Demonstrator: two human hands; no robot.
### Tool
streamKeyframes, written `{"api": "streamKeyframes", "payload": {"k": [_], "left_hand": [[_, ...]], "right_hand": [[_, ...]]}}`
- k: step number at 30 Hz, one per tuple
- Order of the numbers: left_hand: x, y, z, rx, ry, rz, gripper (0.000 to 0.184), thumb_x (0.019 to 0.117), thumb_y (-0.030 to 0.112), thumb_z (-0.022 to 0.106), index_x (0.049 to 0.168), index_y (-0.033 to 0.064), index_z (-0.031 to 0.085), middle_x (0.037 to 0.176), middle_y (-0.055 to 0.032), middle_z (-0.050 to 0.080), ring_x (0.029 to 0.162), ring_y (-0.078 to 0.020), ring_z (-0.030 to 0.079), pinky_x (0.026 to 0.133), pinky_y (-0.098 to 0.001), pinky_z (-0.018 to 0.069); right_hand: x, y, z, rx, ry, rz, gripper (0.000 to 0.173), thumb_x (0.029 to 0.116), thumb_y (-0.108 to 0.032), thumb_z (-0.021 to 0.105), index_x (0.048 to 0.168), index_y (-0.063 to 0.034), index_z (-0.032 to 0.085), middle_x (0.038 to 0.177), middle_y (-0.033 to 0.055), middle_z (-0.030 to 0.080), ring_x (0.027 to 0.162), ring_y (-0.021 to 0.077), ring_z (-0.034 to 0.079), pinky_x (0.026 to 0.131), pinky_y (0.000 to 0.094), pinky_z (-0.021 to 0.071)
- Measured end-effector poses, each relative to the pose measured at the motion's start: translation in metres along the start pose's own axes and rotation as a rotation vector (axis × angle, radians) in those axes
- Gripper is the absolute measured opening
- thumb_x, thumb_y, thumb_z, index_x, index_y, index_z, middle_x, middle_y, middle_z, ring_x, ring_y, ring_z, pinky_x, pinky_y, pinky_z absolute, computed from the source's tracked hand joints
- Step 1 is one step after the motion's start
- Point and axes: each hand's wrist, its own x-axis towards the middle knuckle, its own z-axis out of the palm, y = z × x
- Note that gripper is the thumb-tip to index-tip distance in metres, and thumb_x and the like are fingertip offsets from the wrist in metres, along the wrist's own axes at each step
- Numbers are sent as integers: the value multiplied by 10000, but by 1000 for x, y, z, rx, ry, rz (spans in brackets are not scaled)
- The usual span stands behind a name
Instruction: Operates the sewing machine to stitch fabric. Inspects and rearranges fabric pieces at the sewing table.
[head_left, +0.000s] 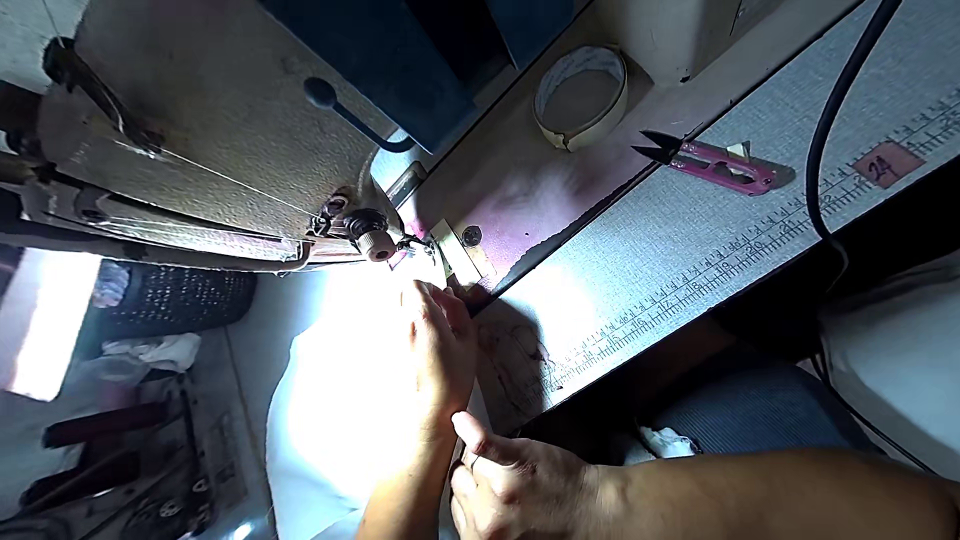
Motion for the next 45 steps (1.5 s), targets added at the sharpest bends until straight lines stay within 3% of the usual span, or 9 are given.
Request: {"api": "streamKeyframes", "payload": {"k": [6, 10, 14, 16, 18, 23, 33, 38, 45], "left_hand": [[0, -7, 8, -24, -1, 16, 167, 1035, 157, 535, 1020, -5, 574, 814, -128, 617, 689, -249, 631, 603, -417, 503], [-2, -31, 4, -362, -22, 103, 341, 1064, 151, 469, 1372, 12, 515, 847, -68, 638, 672, -99, 614, 605, -261, 524], [-31, -60, 12, -494, -13, 200, 385, 1054, 169, 510, 1413, 39, 558, 1292, -76, 671, 1150, -80, 639, 974, -261, 522], [-43, -67, 15, -419, -78, 237, 438, 1052, 277, 490, 1442, 106, 591, 1536, -52, 525, 1433, -166, 455, 1184, -382, 343], [-48, -69, 14, -318, -118, 244, 483, 1064, 363, 446, 1493, 168, 555, 1605, -11, 448, 1508, -191, 352, 1243, -435, 225], [-46, -67, 13, -156, -148, 295, 551, 1062, 435, 342, 1590, 293, 412, 1641, 48, 390, 1515, -215, 328, 1209, -533, 211], [-40, -55, 16, -166, -106, 243, 573, 1060, 474, 311, 1587, 276, 416, 1603, 45, 430, 1339, -269, 469, 994, -517, 395], [-42, -60, 22, -210, -98, 213, 593, 1053, 522, 294, 1603, 317, 378, 1665, 114, 332, 1560, -201, 249, 1191, -597, 222], [-42, -62, 22, -284, -57, 241, 579, 1076, 464, 291, 1591, 228, 413, 1649, 91, 372, 1538, -170, 303, 1225, -521, 234]], "right_hand": [[-17, 4, -2, 58, 3, 64, 265, 961, 20, 519, 797, -80, 701, 799, 43, 701, 879, 211, 697, 1111, 460, 406], [-29, 10, -3, 57, 46, 96, 255, 995, -21, 511, 897, -107, 730, 952, 36, 769, 1067, 200, 710, 1097, 444, 425], [-37, 14, -2, 50, 67, 108, 263, 1012, -49, 500, 987, -131, 749, 1087, 20, 777, 1140, 167, 685, 1091, 414, 391], [-40, 16, 0, 56, 92, 130, 253, 1010, -58, 516, 993, -136, 756, 1088, 10, 776, 1135, 150, 682, 1089, 407, 388], [-47, 18, 3, 79, 96, 154, 236, 1006, -79, 529, 1014, -147, 755, 1097, 2, 778, 1148, 137, 682, 1107, 409, 379], [-62, 29, 5, 221, 105, 190, 232, 994, -88, 537, 1037, -120, 764, 1131, 29, 775, 1193, 137, 672, 1186, 420, 333], [-72, 41, -8, 274, 98, 190, 235, 1001, -92, 533, 1060, -78, 761, 1163, 69, 767, 1248, 154, 651, 1244, 470, 259], [-68, 39, -8, 241, 78, 177, 227, 991, -87, 543, 1049, -78, 762, 1157, 63, 769, 1238, 144, 655, 1243, 460, 263], [-68, 39, -9, 269, 81, 174, 228, 989, -82, 540, 1045, -69, 760, 1152, 70, 769, 1240, 150, 655, 1247, 465, 263]]}}
